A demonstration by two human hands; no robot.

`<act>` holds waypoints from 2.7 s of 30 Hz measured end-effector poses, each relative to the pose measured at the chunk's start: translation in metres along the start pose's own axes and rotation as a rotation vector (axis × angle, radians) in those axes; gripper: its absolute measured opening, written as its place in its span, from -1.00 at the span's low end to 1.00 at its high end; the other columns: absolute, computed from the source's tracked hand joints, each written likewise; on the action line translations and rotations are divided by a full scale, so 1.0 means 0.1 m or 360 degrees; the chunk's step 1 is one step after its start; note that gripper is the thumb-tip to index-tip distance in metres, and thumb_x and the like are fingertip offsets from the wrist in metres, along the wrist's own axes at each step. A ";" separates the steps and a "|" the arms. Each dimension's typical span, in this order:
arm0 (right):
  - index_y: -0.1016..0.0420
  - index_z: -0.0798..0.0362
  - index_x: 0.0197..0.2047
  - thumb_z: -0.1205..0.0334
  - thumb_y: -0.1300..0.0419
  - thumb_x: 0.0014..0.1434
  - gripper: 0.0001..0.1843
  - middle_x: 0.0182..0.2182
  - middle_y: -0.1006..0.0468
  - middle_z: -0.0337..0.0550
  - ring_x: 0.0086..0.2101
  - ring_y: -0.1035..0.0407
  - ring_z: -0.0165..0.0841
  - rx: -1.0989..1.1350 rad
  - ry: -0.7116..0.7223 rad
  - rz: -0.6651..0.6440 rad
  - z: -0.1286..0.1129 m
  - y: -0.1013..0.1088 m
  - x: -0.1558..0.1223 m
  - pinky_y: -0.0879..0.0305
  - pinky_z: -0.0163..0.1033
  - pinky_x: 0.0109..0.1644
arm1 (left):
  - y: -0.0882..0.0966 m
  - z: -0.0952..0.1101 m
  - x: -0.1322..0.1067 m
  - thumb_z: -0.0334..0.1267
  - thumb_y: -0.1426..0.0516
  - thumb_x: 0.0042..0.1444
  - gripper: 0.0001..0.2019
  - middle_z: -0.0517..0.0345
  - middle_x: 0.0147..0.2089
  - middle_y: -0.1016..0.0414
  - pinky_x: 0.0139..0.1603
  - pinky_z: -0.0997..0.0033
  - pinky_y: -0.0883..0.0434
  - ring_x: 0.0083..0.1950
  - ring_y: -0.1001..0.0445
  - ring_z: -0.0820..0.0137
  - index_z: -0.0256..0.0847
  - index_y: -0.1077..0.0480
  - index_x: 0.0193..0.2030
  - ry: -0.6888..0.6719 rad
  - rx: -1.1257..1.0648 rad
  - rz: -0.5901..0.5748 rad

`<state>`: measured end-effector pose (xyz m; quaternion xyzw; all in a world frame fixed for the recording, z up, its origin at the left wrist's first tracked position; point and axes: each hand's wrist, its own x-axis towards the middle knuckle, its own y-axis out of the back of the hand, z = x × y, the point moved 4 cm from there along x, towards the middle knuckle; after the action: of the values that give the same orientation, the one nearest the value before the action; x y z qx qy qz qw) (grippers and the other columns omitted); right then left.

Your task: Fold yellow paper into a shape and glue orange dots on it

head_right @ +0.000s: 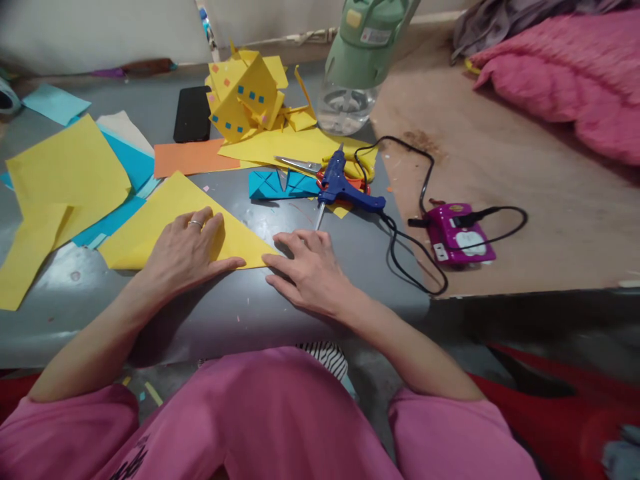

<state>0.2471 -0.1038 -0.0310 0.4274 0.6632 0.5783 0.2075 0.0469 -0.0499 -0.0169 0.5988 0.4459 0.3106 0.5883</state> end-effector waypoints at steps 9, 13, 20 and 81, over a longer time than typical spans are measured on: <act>-0.60 -0.05 -0.03 0.09 -0.15 0.35 -0.74 0.05 -0.56 -0.05 -0.01 -0.23 -0.13 -0.0368 0.0120 0.0164 -0.02 0.14 -0.20 0.00 0.01 0.02 | -0.02 -0.02 0.01 0.35 -0.07 0.14 -0.19 -0.36 0.31 -0.30 0.09 0.01 -0.33 0.19 -0.36 -0.17 -0.38 -0.27 0.23 0.0001 -0.0011 -0.0016; -0.59 -0.03 -0.01 0.11 -0.18 0.34 -0.75 -0.02 -0.60 -0.07 -0.01 -0.24 -0.16 -0.0453 0.0125 0.0191 -0.01 0.18 -0.32 0.00 -0.02 0.04 | -0.04 -0.02 0.01 0.34 -0.06 0.15 -0.19 -0.35 0.31 -0.30 0.11 0.01 -0.33 0.22 -0.34 -0.18 -0.38 -0.26 0.25 -0.0002 -0.0014 0.0014; -0.57 0.00 0.02 0.06 -0.20 0.32 -0.71 -0.06 -0.62 -0.07 -0.06 -0.27 -0.15 -0.0427 0.0034 0.0239 0.03 0.18 -0.40 -0.09 -0.04 0.00 | -0.05 -0.02 0.00 0.35 -0.06 0.14 -0.17 -0.35 0.32 -0.31 0.13 0.01 -0.33 0.24 -0.33 -0.17 -0.36 -0.22 0.28 -0.0016 -0.0007 0.0023; -0.59 0.17 -0.02 0.15 -0.19 0.32 -0.70 -0.20 -0.54 0.05 -0.18 -0.32 -0.18 0.0046 0.0014 0.0254 0.08 0.05 -0.28 -0.31 -0.08 -0.10 | 0.06 0.40 0.02 -0.30 0.02 0.38 -0.67 -0.11 0.17 -0.49 0.12 0.14 -0.39 0.06 -0.47 0.16 -0.24 -0.41 0.18 -0.0867 -0.0385 0.0370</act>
<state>0.2703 -0.1225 -0.0339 0.4793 0.6363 0.5852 0.1516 0.0842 -0.0647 -0.0161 0.6326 0.1603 0.2547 0.7136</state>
